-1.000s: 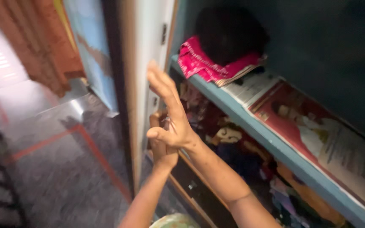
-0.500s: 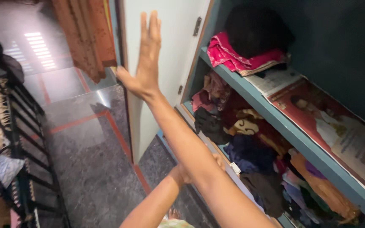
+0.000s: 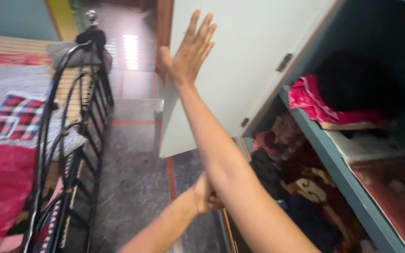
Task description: The person wipes the inside of a wardrobe shelf with a dark cloth, places a newspaper on the shelf, and then folds and stacks several pieces of clothing from a bed into the wardrobe.
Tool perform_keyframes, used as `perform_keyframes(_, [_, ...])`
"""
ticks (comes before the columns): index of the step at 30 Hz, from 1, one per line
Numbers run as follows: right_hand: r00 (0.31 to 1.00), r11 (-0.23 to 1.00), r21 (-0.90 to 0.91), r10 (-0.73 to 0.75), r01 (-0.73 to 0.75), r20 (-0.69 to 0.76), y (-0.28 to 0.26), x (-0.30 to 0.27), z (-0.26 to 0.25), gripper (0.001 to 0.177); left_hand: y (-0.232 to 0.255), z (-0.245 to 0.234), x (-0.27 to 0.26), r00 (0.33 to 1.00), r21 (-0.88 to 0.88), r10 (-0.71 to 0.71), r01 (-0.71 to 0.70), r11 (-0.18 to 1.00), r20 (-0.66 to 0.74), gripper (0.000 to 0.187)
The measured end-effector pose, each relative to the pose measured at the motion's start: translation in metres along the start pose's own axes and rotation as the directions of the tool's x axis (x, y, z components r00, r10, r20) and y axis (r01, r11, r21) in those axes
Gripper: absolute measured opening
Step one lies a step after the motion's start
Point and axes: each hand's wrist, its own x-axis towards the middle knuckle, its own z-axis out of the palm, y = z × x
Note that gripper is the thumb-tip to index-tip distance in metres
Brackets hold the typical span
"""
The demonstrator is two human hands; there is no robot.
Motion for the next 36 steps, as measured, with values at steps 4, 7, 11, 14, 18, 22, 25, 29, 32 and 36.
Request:
perform_keyframes(4, [0.996, 0.995, 0.063, -0.083, 0.082, 0.014, 0.009, -0.013, 0.025, 0.125, -0.006, 0.033, 0.014, 0.764, 0.254, 0.297, -0.179, 0.951, -0.573, 0.061])
perform_keyframes(7, [0.965, 0.957, -0.147, -0.237, 0.252, 0.11, 0.01, -0.041, 0.046, 0.103, -0.003, 0.054, 0.015, 0.795, 0.098, 0.236, -0.219, 0.971, -0.559, 0.066])
perform_keyframes(11, [0.936, 0.937, -0.158, -0.272, 0.31, 0.225, 0.016, -0.065, 0.064, 0.098, 0.014, 0.043, 0.005, 0.654, 0.359, 0.386, -0.184, 0.915, -0.651, 0.053])
perform_keyframes(14, [0.84, 0.925, -0.117, -0.27, 0.362, 0.47, 0.004, -0.084, 0.071, 0.101, 0.02, 0.027, -0.001, 0.55, 0.452, 0.465, -0.171, 0.876, -0.693, 0.052])
perform_keyframes(18, [0.739, 0.883, 0.189, -0.465, 0.43, 0.488, -0.046, -0.093, 0.093, 0.098, 0.031, 0.038, -0.018, 0.539, 0.443, 0.507, -0.256, 0.86, -0.673, 0.059])
perform_keyframes(22, [0.696, 0.78, 0.404, -0.617, 0.479, 0.367, -0.121, -0.103, 0.125, 0.083, 0.038, 0.074, -0.047, 0.598, 0.322, 0.502, -0.389, 0.863, -0.625, 0.074])
perform_keyframes(25, [0.638, 0.661, 0.506, -0.728, 0.554, 0.251, -0.187, -0.109, 0.151, 0.079, 0.05, 0.087, -0.076, 0.607, 0.291, 0.563, -0.492, 0.82, -0.561, 0.078])
perform_keyframes(29, [0.569, 0.568, 0.586, -0.795, 0.578, 0.209, -0.279, -0.12, 0.186, 0.079, 0.07, 0.088, -0.131, 0.598, 0.279, 0.638, -0.585, 0.761, -0.486, 0.081])
perform_keyframes(32, [0.531, 0.529, 0.615, -0.823, 0.584, 0.204, -0.345, -0.137, 0.217, 0.078, 0.094, 0.088, -0.186, 0.566, 0.326, 0.674, -0.599, 0.732, -0.475, 0.08])
perform_keyframes(36, [0.506, 0.469, 0.678, -0.847, 0.566, 0.163, -0.42, -0.165, 0.262, 0.073, 0.121, 0.096, -0.255, 0.495, 0.281, 0.673, -0.649, 0.707, -0.549, 0.083])
